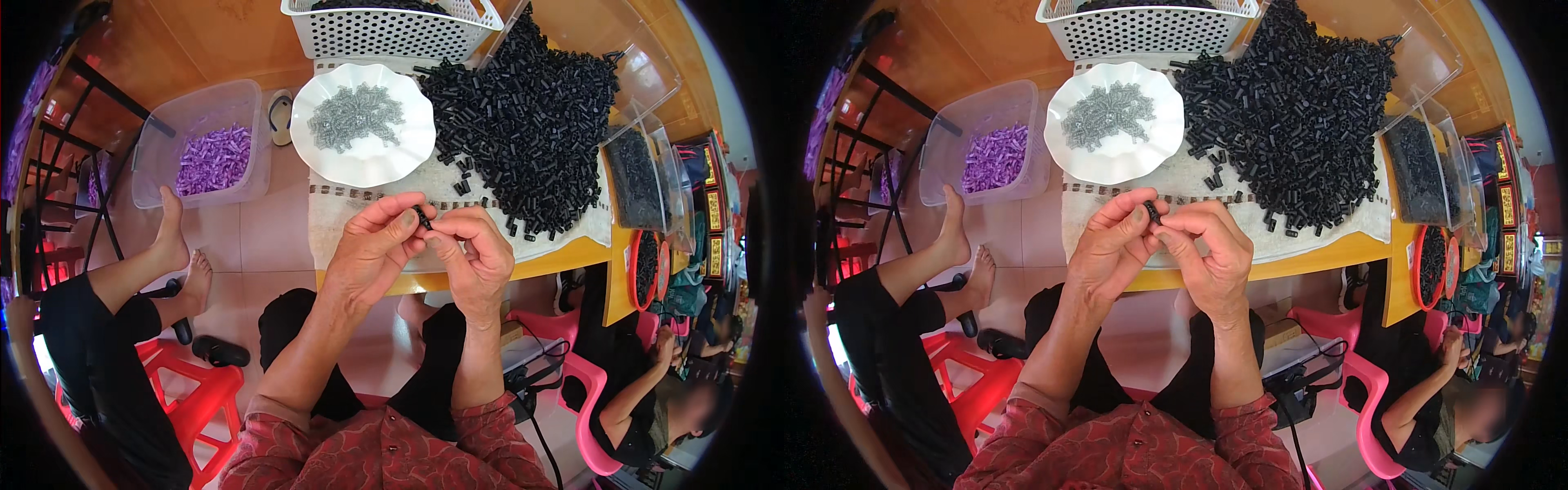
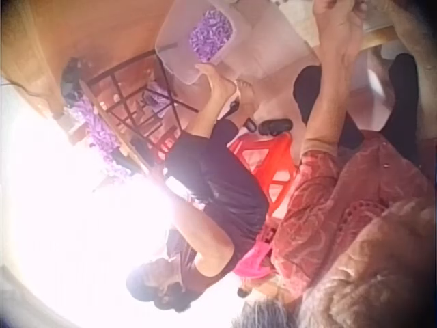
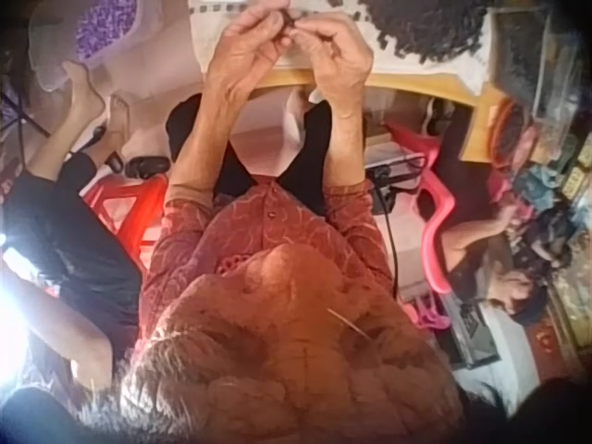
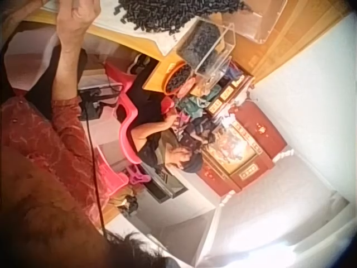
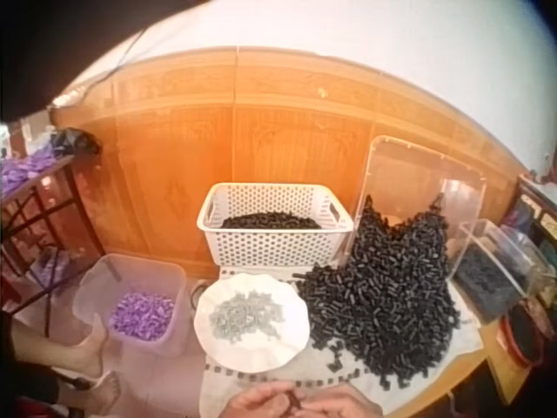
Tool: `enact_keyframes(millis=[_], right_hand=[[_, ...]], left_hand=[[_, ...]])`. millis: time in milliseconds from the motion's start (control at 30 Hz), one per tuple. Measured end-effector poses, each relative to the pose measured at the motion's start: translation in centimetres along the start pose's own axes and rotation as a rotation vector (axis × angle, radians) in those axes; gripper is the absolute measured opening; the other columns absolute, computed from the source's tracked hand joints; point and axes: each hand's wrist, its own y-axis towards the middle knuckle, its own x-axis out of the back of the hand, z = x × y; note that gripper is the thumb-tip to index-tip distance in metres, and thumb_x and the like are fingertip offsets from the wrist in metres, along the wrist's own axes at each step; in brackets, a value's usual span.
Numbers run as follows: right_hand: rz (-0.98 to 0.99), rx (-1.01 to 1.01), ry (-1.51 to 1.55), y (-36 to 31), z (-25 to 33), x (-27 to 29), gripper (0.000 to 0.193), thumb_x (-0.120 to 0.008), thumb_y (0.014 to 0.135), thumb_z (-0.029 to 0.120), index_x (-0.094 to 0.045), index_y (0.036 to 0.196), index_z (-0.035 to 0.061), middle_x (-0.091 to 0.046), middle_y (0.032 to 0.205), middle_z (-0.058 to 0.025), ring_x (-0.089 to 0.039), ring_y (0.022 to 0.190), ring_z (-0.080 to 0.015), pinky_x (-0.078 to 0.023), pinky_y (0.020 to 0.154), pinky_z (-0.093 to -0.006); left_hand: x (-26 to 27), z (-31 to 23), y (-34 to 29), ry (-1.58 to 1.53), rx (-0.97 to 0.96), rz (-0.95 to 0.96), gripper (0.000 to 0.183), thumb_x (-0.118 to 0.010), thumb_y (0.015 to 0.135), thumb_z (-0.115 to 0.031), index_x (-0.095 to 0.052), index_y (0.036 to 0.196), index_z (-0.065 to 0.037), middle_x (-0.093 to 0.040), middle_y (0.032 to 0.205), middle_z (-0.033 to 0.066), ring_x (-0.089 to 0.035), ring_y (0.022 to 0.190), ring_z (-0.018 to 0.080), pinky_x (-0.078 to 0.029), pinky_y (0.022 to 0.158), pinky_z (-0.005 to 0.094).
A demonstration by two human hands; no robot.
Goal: The person assembles small plastic components by taking springs and plastic pieces, inserting the springs into the plastic parts, and tossing the assembled pieces into a container.
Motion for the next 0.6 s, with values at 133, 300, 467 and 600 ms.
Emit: enact_keyframes(millis=[133,300,467,600], right_hand=[[-0.006,0.048,-0.084,0.18,0.42,-0.05,0.013,-0.074,0.079,-0.001,-0.066,0.088,-0.0002,-0.065,0.087,-0.0095,-0.062,0.073,-0.0154,-0.049,0.062,-0.0256],[-0.014,0.091,-0.143,0.18,0.91,-0.31,0.015,-0.075,0.077,-0.002,-0.066,0.088,0.0004,-0.065,0.087,-0.0094,-0.06,0.069,-0.014,-0.048,0.059,-0.0244],[-0.018,0.121,-0.158,0.12,0.84,-0.41,0.015,-0.075,0.077,-0.003,-0.066,0.089,0.0005,-0.065,0.087,-0.0098,-0.059,0.066,-0.0131,-0.048,0.056,-0.0233],[-0.028,0.199,-0.181,0.08,0.5,-0.49,0.016,-0.075,0.077,-0.004,-0.065,0.089,0.0001,-0.064,0.086,-0.0102,-0.06,0.065,-0.014,-0.049,0.054,-0.0243]], left_hand=[[-0.05,0.05,0.05,0.02,-0.018,0.014,0.024,-0.058,0.094,-0.005,-0.063,0.118,-0.004,-0.065,0.107,0.0097,-0.062,0.088,0.0137,-0.052,0.077,0.0266],[-0.04,0.06,0.0,0.041,-0.04,0.016,0.023,-0.058,0.095,-0.004,-0.064,0.117,-0.004,-0.066,0.106,0.0093,-0.061,0.09,0.0136,-0.051,0.078,0.0272],[-0.02,0.14,0.03,0.056,-0.06,0.031,0.023,-0.058,0.095,-0.003,-0.064,0.116,-0.003,-0.066,0.106,0.0095,-0.061,0.091,0.015,-0.051,0.08,0.0292],[0.19,0.28,0.1,0.074,-0.085,0.059,0.022,-0.058,0.094,-0.003,-0.065,0.115,-0.003,-0.066,0.105,0.01,-0.061,0.092,0.0157,-0.051,0.08,0.0306]])
